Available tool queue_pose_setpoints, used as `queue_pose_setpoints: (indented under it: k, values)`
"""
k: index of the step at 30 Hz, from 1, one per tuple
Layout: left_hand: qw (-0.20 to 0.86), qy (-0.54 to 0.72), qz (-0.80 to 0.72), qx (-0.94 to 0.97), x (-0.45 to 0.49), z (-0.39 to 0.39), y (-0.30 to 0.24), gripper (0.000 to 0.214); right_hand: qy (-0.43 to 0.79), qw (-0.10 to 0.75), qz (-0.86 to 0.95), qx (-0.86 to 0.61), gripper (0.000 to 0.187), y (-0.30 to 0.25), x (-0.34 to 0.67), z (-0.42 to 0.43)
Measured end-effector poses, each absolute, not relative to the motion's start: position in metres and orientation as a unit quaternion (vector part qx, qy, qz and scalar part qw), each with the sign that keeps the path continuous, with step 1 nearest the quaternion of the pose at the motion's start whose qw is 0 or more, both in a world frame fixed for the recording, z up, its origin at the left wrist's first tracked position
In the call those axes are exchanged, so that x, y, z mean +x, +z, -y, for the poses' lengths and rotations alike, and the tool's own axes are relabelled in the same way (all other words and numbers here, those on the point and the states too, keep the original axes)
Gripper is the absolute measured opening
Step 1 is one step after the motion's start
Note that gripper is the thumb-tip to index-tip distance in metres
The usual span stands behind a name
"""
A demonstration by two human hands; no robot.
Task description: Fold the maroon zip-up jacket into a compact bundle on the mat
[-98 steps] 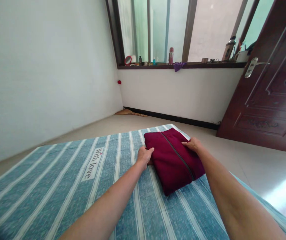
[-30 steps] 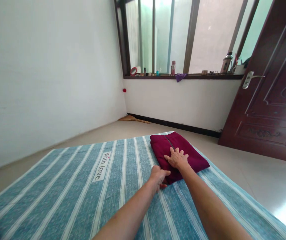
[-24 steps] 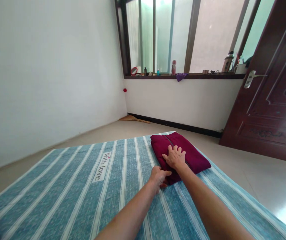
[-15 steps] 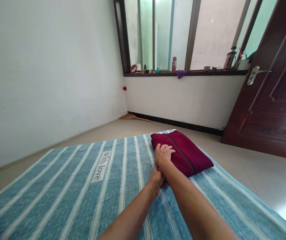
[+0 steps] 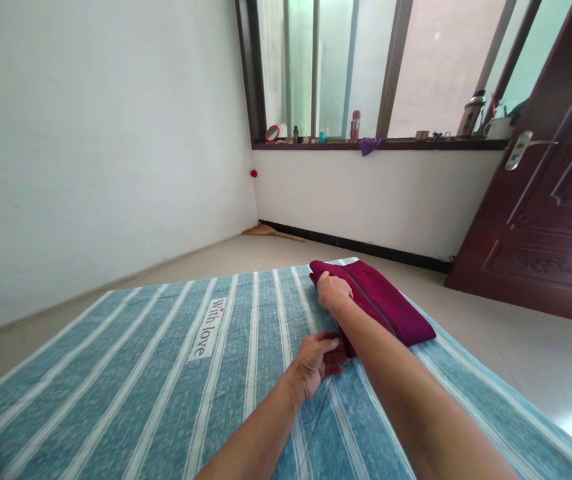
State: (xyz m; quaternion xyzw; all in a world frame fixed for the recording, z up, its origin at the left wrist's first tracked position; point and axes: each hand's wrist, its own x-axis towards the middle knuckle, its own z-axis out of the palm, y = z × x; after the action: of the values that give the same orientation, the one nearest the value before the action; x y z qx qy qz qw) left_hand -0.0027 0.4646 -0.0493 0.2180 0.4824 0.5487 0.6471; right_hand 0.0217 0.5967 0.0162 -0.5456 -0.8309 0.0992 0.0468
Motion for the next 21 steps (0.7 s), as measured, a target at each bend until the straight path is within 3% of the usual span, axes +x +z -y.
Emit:
queue_pose_setpoints:
  k: [8,13,17,21]
  values:
    - [0.645,0.574,-0.47,0.186,0.003,-0.476,-0.05,0.02,0.201,0.109,0.818,-0.527,0.02,0.105,0.089,-0.641]
    - [0.631,0.617,-0.441,0.165,0.011,-0.494,-0.056,0.028,0.337,0.162,0.789,-0.488,0.044,0.147,0.122,-0.631]
    - [0.616,0.677,-0.374,0.15,0.005,-0.5,-0.047,0.04,0.503,0.231,0.723,-0.412,0.045,0.169,0.144,-0.616]
    - [0.634,0.698,-0.301,0.146,-0.016,-0.489,-0.032,0.056,0.575,0.272,0.685,-0.355,0.046,0.158,0.158,-0.611]
